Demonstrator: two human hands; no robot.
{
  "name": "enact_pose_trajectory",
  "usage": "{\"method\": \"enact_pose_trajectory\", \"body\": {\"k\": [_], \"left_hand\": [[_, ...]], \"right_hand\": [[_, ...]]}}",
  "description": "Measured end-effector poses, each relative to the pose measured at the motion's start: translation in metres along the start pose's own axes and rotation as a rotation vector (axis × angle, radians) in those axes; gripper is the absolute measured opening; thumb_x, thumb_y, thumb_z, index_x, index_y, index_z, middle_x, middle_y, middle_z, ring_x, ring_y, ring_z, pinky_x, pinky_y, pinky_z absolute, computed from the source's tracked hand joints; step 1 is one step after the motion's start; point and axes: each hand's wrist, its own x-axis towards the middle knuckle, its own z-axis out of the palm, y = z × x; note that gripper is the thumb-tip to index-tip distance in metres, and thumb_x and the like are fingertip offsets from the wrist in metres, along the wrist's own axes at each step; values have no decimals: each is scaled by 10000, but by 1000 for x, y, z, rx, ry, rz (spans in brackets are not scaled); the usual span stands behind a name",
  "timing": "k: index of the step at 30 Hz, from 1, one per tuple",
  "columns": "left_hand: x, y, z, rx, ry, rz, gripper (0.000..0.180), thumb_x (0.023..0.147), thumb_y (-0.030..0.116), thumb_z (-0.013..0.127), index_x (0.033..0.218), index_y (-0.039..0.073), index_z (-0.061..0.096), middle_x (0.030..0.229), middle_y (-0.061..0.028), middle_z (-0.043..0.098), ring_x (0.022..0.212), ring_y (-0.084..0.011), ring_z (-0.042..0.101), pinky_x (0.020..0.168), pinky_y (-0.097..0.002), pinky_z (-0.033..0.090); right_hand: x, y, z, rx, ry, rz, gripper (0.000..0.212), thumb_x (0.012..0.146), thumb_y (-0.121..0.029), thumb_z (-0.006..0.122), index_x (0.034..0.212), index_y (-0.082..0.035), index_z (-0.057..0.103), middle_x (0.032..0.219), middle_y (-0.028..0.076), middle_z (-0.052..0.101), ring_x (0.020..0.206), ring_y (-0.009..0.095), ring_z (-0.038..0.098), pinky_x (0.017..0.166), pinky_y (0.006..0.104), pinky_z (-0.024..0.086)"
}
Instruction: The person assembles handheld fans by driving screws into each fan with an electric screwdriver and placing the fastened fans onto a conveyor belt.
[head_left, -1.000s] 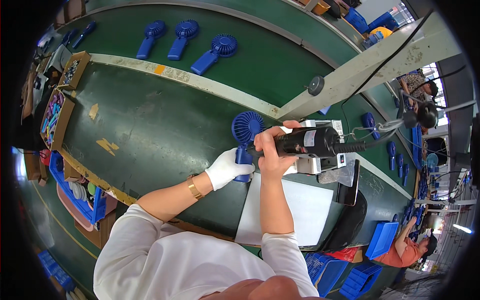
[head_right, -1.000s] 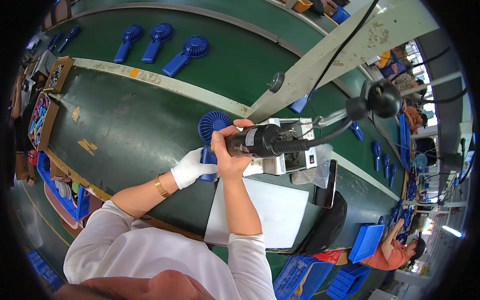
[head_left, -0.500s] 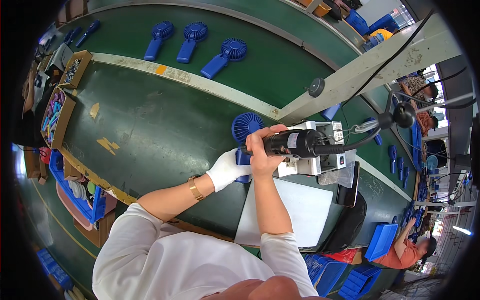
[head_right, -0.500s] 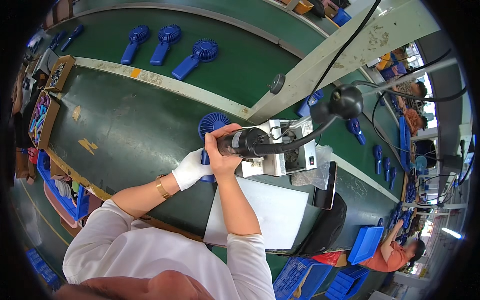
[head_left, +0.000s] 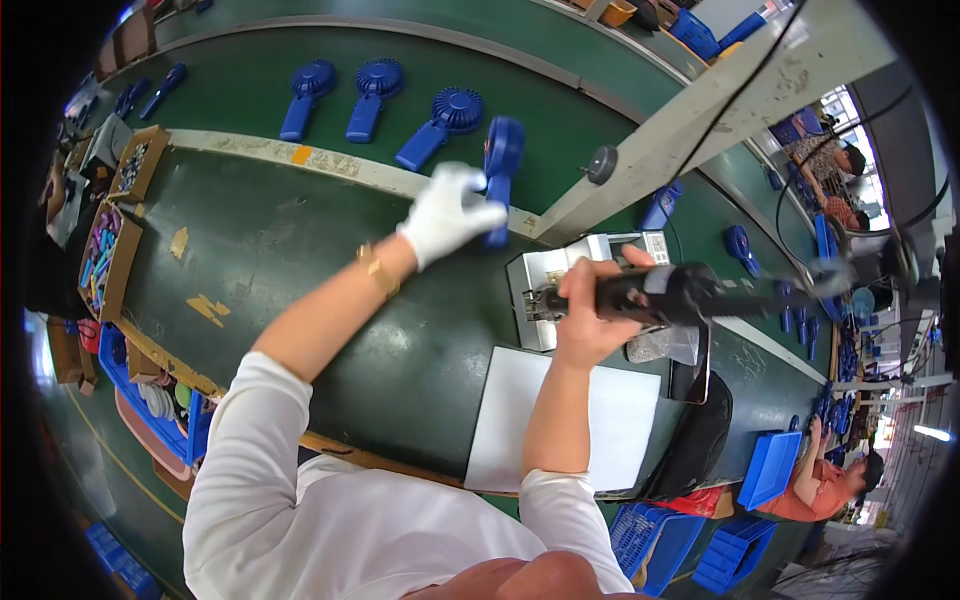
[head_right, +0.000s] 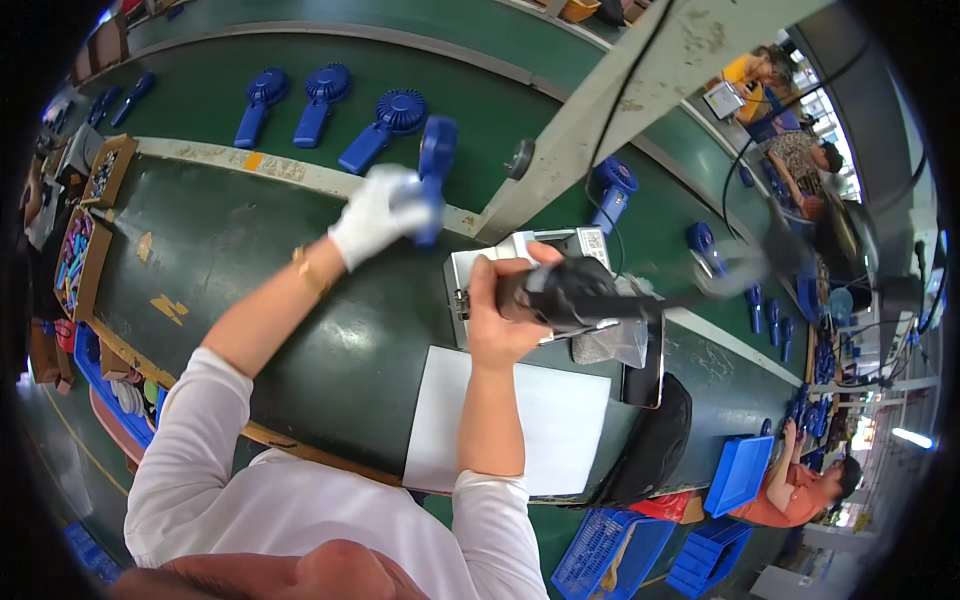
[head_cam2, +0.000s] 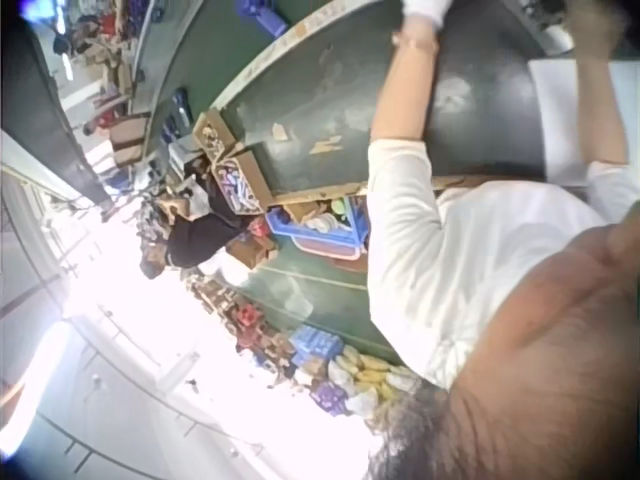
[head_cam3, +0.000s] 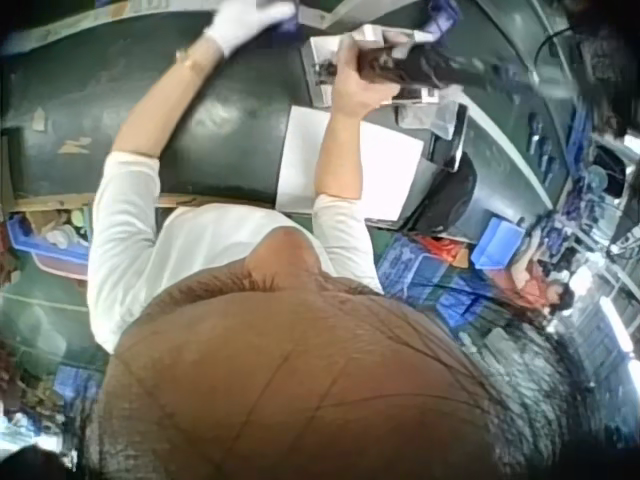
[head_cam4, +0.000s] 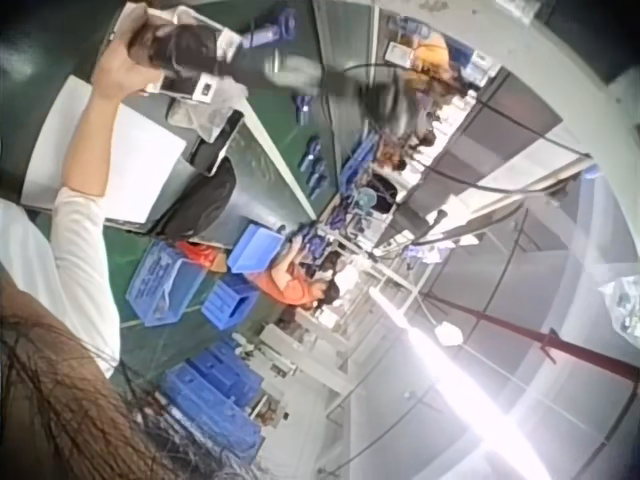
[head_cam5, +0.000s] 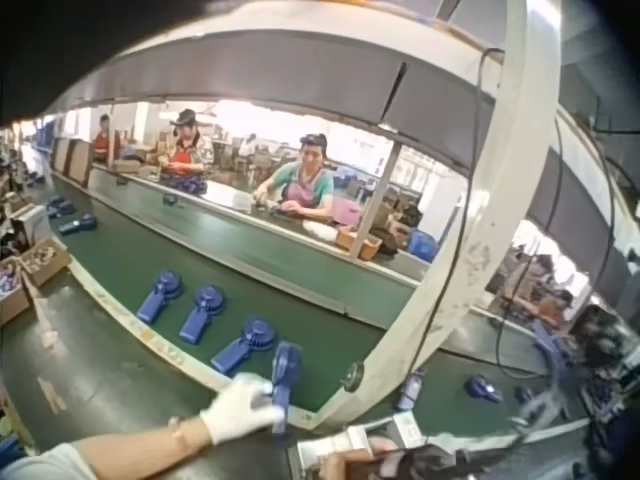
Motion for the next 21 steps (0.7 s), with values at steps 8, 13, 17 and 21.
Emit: {"method": "enact_pose_trajectory", "body": {"k": [8, 13, 17, 21], "left_hand": [[88, -74, -26, 413, -116, -354, 686, 661, 206, 696, 1243, -30, 421, 1062, -212, 588, 923, -324, 600, 824, -388, 484], [-12, 23, -26, -575, -141, -380, 451, 690, 94, 713, 1069, 11, 483, 846, -53, 543, 731, -125, 536, 647, -279, 466], [-90, 43, -19, -1113, -349, -777, 213, 748, 54, 672, 908, 19, 535, 778, -102, 612, 670, -185, 607, 636, -295, 504], [-119, 44, 3, -1306, -320, -948, 210, 782, 28, 654, 963, 14, 549, 883, -107, 626, 754, -206, 634, 720, -341, 540]], "right_hand": [[-4, -2, 12, 48, -143, 195, 510, 749, 113, 619, 1192, 5, 391, 679, 49, 553, 547, 94, 520, 530, 218, 426], [-2, 1, 6, 16, -148, 191, 518, 751, 109, 625, 1199, 4, 387, 683, 48, 552, 542, 89, 511, 530, 214, 424], [-3, -5, 14, -5, -118, 200, 484, 753, 104, 628, 1170, -4, 406, 678, 48, 550, 535, 93, 509, 527, 217, 423], [-7, 0, 12, 68, -94, 228, 393, 733, 75, 699, 1073, 30, 507, 726, 19, 562, 649, 66, 535, 618, 220, 456]]}}
